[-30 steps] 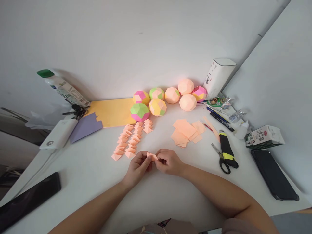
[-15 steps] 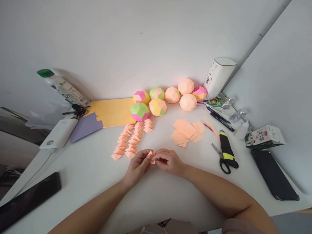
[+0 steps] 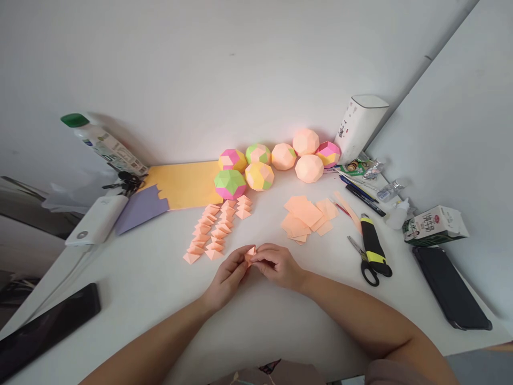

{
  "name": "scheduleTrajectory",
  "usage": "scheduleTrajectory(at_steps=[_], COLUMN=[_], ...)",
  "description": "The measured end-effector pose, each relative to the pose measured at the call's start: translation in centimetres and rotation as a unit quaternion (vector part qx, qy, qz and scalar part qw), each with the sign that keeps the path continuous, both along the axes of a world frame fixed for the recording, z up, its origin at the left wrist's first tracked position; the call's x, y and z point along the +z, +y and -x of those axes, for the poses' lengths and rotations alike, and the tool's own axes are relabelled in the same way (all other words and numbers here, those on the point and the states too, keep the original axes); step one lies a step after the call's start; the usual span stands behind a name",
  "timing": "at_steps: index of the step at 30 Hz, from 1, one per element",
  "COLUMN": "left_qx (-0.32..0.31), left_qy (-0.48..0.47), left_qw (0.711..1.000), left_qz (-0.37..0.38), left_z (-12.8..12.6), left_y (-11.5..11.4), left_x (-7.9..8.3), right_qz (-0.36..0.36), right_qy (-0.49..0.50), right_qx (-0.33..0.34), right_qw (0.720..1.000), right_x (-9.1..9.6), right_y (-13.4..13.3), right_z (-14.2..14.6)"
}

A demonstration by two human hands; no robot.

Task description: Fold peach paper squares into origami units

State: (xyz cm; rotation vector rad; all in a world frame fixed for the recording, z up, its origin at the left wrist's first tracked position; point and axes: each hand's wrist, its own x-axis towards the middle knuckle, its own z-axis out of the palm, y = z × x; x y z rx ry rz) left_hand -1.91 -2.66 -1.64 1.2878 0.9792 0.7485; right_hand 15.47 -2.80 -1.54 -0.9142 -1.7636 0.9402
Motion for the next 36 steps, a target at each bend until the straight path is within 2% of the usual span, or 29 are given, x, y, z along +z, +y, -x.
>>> scheduleTrajectory(at_steps=[6,10,16,19,23,30,36], left_qx=[-0.031,-0.029,-0.029,-0.031,-0.026,-0.059,-0.075], left_qy=[0.016,0.046,0.027,0.035,0.055,0.048,0.047], left_qw=[0.998,0.995,0.998,0.998,0.995,0.988,0.989], left_qz=[-0.050,-0.079,-0.041,-0.046,-0.075,-0.134,-0.115], left_z=[0.25,0.13,0.04,0.04,0.02,-0.01,0.03], left_y=[-0.07,-0.09,-0.11,-0.12,-0.12,-0.01,0.01], left_x=[-0.24,-0.04,0.21,0.32,0.25,-0.10,-0.04], right_qz=[0.037,0.071,0.184,0.221,0.220,0.210,0.208], right_qy=[0.022,0.029,0.053,0.062,0.075,0.036,0.040], right_qx=[-0.008,-0.002,0.000,-0.007,0.009,0.035,0.044], right_qw=[0.999,0.997,0.981,0.973,0.972,0.976,0.976], right_x=[0.17,0.42,0.66,0.52,0.35,0.12,0.05], right_y=[0.04,0.08,-0.12,-0.17,-0.07,-0.10,-0.33], right_z=[-0.06,-0.11,-0.22,-0.26,-0.25,-0.26,-0.21])
